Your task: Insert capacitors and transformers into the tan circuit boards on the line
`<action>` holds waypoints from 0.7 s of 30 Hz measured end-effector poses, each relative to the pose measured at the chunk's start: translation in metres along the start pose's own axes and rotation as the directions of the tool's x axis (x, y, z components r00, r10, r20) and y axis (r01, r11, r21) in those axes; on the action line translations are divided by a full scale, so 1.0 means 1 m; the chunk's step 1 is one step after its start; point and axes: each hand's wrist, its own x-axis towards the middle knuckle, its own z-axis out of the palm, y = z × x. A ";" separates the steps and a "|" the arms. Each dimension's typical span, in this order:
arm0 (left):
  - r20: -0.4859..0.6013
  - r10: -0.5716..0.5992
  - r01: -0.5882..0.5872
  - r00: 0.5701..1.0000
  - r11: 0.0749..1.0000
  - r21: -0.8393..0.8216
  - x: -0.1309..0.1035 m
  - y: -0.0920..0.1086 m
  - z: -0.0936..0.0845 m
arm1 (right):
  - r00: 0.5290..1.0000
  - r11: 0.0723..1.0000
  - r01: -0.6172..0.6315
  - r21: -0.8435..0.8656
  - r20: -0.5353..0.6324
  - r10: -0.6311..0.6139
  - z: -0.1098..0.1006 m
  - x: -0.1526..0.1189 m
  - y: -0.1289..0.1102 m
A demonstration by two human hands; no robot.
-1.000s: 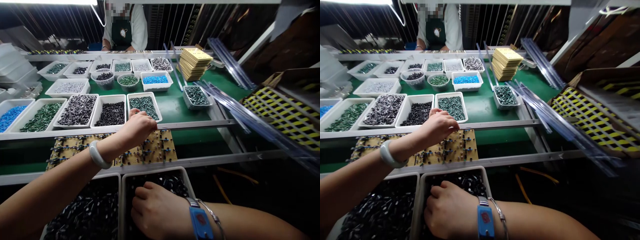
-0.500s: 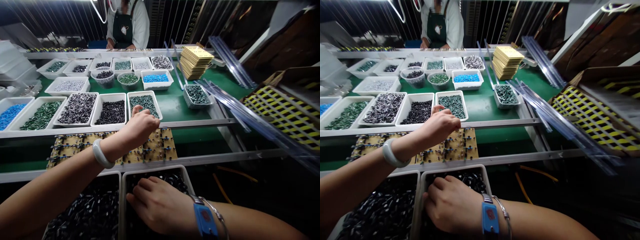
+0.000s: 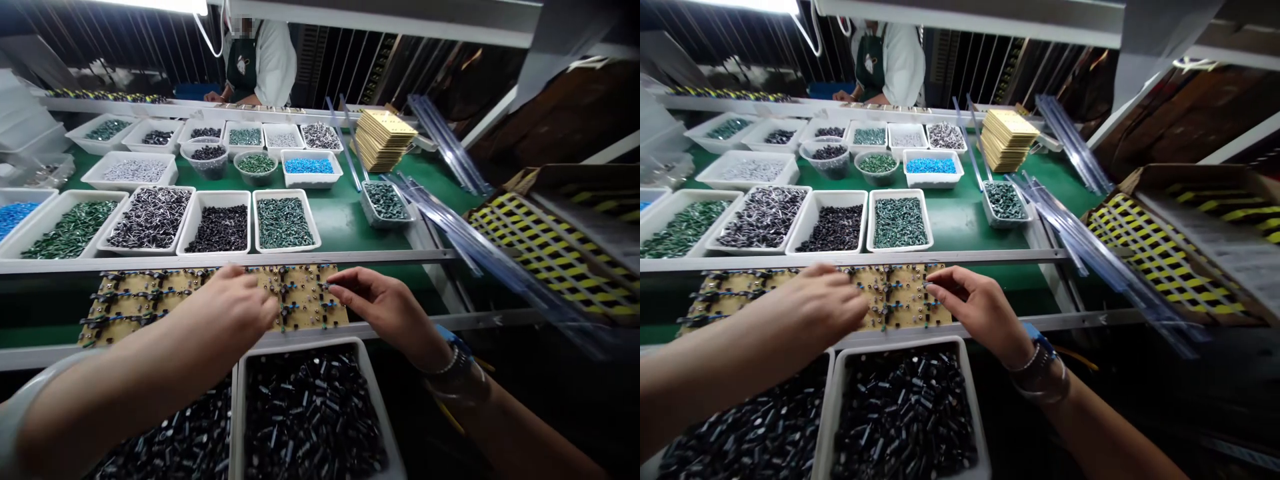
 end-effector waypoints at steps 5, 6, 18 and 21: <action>0.384 0.057 -0.075 0.922 0.997 0.033 -0.062 0.027 0.024 | 0.986 0.951 0.157 -0.266 -0.009 -0.166 -0.004 0.011 0.011; 0.406 0.047 -0.064 0.913 0.998 0.029 -0.068 0.032 0.032 | 0.977 0.926 0.204 -0.319 0.006 -0.213 -0.003 0.014 0.011; 0.422 -0.001 0.032 0.907 0.997 -0.067 -0.086 0.038 0.071 | 0.825 0.462 0.545 -0.700 0.348 -0.446 -0.004 0.037 0.000; 0.336 0.045 -0.005 0.941 0.993 -0.119 -0.092 0.034 0.050 | 0.820 0.415 0.563 -0.714 0.422 -0.387 -0.006 0.039 -0.005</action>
